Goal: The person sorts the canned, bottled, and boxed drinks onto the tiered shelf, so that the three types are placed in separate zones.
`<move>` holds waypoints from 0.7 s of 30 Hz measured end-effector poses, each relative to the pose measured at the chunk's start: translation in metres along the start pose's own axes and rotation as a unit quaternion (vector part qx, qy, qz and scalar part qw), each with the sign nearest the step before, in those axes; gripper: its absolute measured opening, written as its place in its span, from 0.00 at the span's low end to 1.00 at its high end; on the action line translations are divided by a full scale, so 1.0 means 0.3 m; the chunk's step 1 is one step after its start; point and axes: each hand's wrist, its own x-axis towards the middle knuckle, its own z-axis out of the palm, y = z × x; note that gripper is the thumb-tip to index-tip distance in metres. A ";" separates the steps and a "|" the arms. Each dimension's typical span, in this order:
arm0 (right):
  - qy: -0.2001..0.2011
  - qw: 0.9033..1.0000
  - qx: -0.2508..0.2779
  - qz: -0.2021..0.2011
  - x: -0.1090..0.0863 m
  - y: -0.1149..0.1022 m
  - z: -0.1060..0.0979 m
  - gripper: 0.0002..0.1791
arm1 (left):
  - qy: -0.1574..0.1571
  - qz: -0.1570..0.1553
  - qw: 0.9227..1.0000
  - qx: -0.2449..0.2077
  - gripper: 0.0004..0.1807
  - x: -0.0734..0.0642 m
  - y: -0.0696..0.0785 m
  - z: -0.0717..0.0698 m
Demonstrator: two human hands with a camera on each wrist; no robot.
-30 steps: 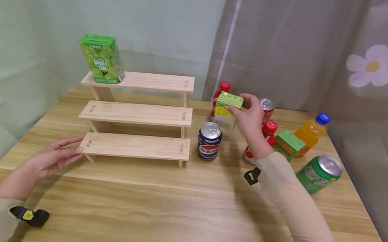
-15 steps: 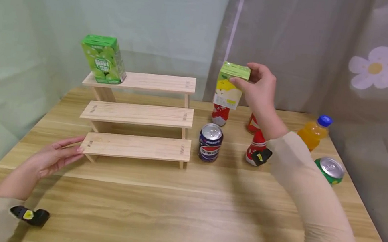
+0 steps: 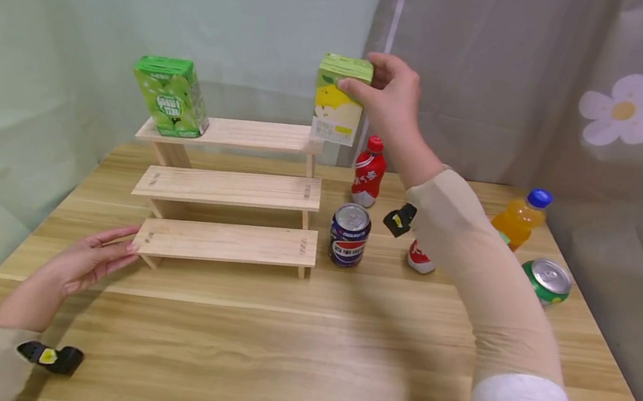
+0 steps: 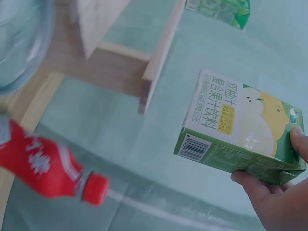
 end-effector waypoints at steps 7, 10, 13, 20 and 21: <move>-0.032 0.999 0.003 -0.017 0.019 -0.056 0.107 0.32 | 0.003 -0.001 1.000 -0.001 0.18 -0.002 0.001 0.009; -0.045 0.999 0.015 -0.022 0.028 -0.070 0.156 0.32 | 0.009 -0.006 1.000 0.001 0.18 -0.004 0.002 0.010; -0.057 0.997 0.032 -0.031 0.035 -0.077 0.206 0.32 | 0.012 -0.012 1.000 -0.002 0.18 -0.006 0.001 0.011; -0.082 0.995 0.050 -0.040 0.035 -0.066 0.311 0.34 | 0.004 -0.007 1.000 -0.012 0.18 -0.005 -0.003 0.011; -0.086 0.994 0.047 -0.041 0.034 -0.063 0.325 0.34 | -0.001 -0.004 1.000 -0.013 0.19 -0.005 -0.004 0.011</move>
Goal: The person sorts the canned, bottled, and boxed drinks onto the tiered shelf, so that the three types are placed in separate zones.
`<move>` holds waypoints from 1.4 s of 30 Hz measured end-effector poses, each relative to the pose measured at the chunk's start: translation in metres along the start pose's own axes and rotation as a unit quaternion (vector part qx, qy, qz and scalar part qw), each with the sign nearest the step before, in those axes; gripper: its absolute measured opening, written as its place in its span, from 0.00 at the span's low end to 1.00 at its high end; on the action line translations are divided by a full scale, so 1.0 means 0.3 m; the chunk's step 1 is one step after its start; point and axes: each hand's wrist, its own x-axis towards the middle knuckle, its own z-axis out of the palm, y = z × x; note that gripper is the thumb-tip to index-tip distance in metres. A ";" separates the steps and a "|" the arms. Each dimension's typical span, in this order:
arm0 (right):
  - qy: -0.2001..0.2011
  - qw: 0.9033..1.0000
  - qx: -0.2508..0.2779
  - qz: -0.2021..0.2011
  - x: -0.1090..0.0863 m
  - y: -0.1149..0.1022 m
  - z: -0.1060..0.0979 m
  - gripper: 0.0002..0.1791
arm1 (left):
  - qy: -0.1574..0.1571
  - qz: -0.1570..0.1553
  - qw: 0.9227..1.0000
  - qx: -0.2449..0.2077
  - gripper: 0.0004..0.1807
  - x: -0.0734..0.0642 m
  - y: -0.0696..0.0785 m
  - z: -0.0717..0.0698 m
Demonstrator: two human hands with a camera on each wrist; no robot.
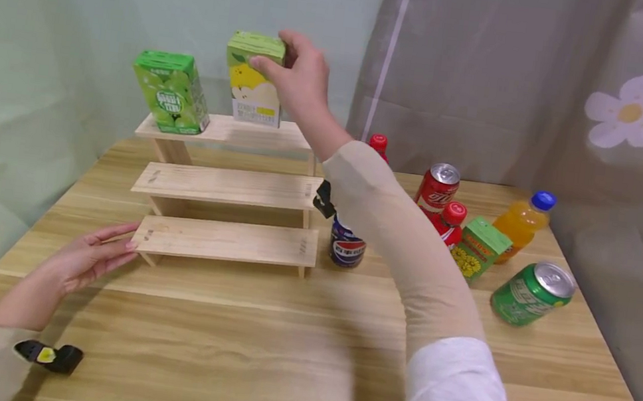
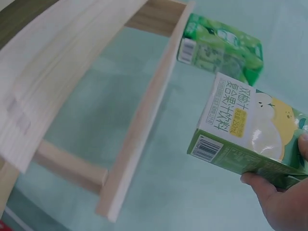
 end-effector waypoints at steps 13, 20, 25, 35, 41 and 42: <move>-0.018 1.000 -0.021 0.007 0.010 0.076 0.115 0.35 | -0.024 0.017 1.000 0.011 0.19 0.002 -0.008 -0.003; -0.025 0.999 -0.034 0.013 0.015 0.102 0.140 0.36 | -0.022 0.002 1.000 -0.002 0.19 0.007 -0.008 -0.009; -0.042 0.998 -0.053 0.016 0.025 0.085 0.157 0.36 | -0.027 0.004 1.000 0.000 0.20 0.013 0.003 -0.025; -0.051 0.995 -0.080 0.034 0.032 0.091 0.187 0.37 | -0.056 0.014 0.998 -0.004 0.21 0.006 -0.017 -0.053; -0.054 0.991 -0.120 0.031 0.020 0.083 0.182 0.39 | -0.057 0.015 0.998 -0.011 0.21 0.010 -0.014 -0.055; -0.056 0.990 -0.124 0.031 0.017 0.079 0.180 0.39 | -0.057 0.013 0.998 -0.013 0.21 0.009 -0.013 -0.057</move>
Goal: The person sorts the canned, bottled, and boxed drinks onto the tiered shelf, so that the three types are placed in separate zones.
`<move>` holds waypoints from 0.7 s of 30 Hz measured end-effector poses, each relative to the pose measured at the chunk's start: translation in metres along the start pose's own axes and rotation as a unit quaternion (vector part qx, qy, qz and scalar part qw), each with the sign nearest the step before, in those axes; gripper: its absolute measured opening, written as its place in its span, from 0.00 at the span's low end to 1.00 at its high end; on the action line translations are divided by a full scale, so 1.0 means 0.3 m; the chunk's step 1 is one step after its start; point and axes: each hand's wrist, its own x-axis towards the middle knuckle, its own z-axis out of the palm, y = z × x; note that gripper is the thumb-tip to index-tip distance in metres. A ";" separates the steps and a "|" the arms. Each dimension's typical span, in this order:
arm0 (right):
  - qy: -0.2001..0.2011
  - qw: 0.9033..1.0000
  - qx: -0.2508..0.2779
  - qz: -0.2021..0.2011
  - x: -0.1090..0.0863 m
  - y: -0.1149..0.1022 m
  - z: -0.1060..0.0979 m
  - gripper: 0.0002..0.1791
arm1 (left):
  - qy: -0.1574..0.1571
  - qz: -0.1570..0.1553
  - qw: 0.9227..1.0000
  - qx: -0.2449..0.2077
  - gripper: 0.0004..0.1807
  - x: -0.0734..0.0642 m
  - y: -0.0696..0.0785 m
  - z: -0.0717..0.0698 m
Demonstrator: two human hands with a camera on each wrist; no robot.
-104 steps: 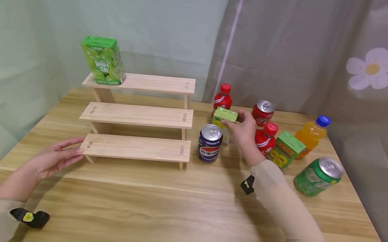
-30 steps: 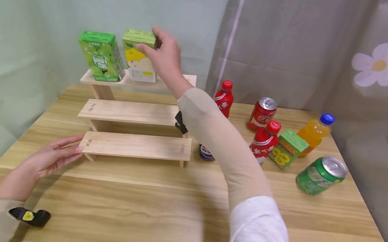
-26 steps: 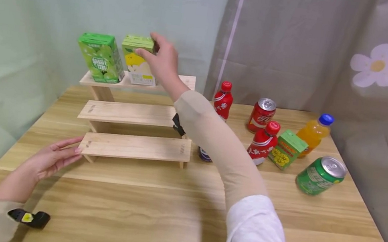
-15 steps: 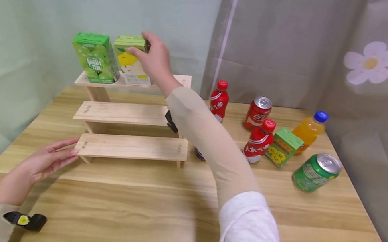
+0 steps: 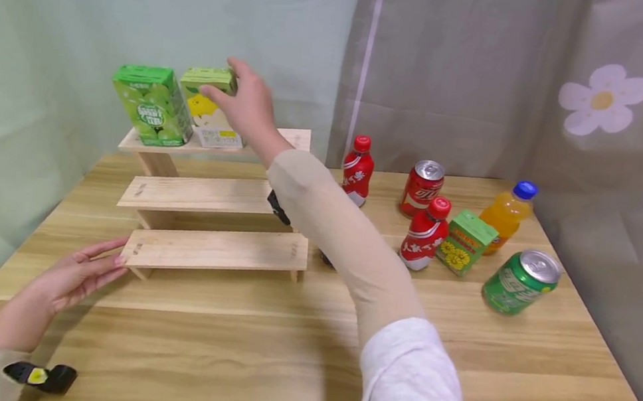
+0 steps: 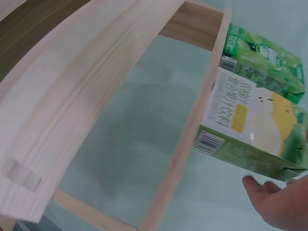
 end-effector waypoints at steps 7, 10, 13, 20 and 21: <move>0.012 1.000 0.004 -0.017 -0.041 -0.029 -0.044 0.39 | -0.003 0.005 1.000 -0.016 0.21 -0.006 0.012 -0.015; 0.033 0.999 0.005 -0.021 -0.062 -0.026 -0.081 0.36 | -0.003 0.004 1.000 -0.016 0.22 0.000 0.017 -0.015; 0.044 0.999 0.012 -0.026 -0.088 -0.012 -0.125 0.34 | 0.001 -0.003 1.000 -0.016 0.21 0.008 0.018 -0.012; 0.073 0.995 0.017 -0.067 -0.159 0.027 -0.227 0.32 | 0.016 -0.014 1.000 -0.011 0.22 0.025 0.019 -0.004; 0.082 0.994 0.015 -0.074 -0.169 0.032 -0.242 0.32 | 0.018 -0.015 1.000 -0.009 0.21 0.028 0.020 -0.002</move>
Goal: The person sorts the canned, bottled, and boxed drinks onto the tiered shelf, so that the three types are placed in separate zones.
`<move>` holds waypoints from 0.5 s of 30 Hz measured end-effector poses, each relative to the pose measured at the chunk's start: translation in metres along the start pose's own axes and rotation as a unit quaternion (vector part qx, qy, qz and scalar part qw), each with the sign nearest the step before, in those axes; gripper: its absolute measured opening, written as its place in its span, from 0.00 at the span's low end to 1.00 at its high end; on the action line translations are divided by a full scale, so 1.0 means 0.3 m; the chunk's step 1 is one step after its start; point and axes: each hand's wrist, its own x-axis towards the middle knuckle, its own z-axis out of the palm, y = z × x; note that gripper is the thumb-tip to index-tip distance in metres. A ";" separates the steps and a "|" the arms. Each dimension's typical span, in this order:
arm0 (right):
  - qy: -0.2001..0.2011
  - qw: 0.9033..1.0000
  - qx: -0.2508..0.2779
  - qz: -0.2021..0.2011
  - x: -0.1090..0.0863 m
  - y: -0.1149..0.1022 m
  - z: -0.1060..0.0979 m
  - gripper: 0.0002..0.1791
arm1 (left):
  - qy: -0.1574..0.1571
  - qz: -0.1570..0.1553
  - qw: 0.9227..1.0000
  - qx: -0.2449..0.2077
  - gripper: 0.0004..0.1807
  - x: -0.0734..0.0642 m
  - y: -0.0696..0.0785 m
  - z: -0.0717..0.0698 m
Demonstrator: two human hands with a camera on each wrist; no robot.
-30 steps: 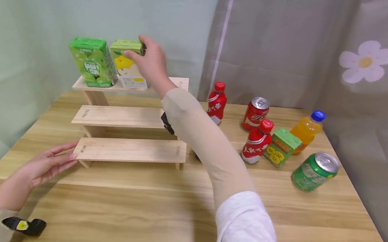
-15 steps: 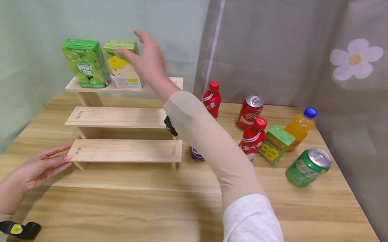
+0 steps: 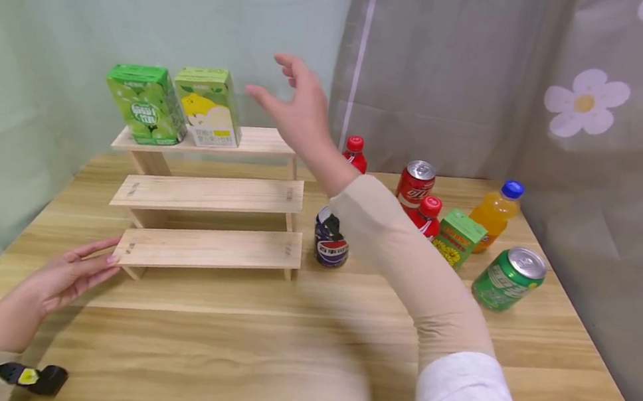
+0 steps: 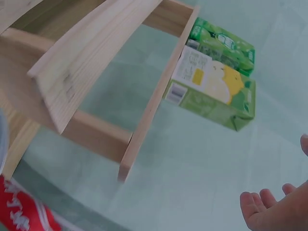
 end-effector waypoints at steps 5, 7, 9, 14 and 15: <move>0.035 0.999 -0.004 -0.007 -0.040 0.019 -0.085 0.30 | 0.006 -0.007 1.000 0.009 0.21 0.010 0.005 0.006; 0.041 0.999 -0.009 -0.001 -0.056 0.026 -0.111 0.30 | 0.006 -0.007 1.000 0.012 0.21 0.007 0.005 0.003; 0.045 0.999 -0.011 0.005 -0.071 0.036 -0.135 0.30 | 0.004 -0.007 1.000 0.013 0.22 0.002 0.004 -0.001; 0.064 0.997 -0.030 0.008 -0.111 0.065 -0.200 0.30 | -0.010 -0.002 1.000 0.002 0.22 0.000 0.002 -0.006; 0.069 0.997 -0.033 0.008 -0.120 0.072 -0.216 0.29 | -0.014 0.000 1.000 -0.001 0.22 0.002 0.001 -0.005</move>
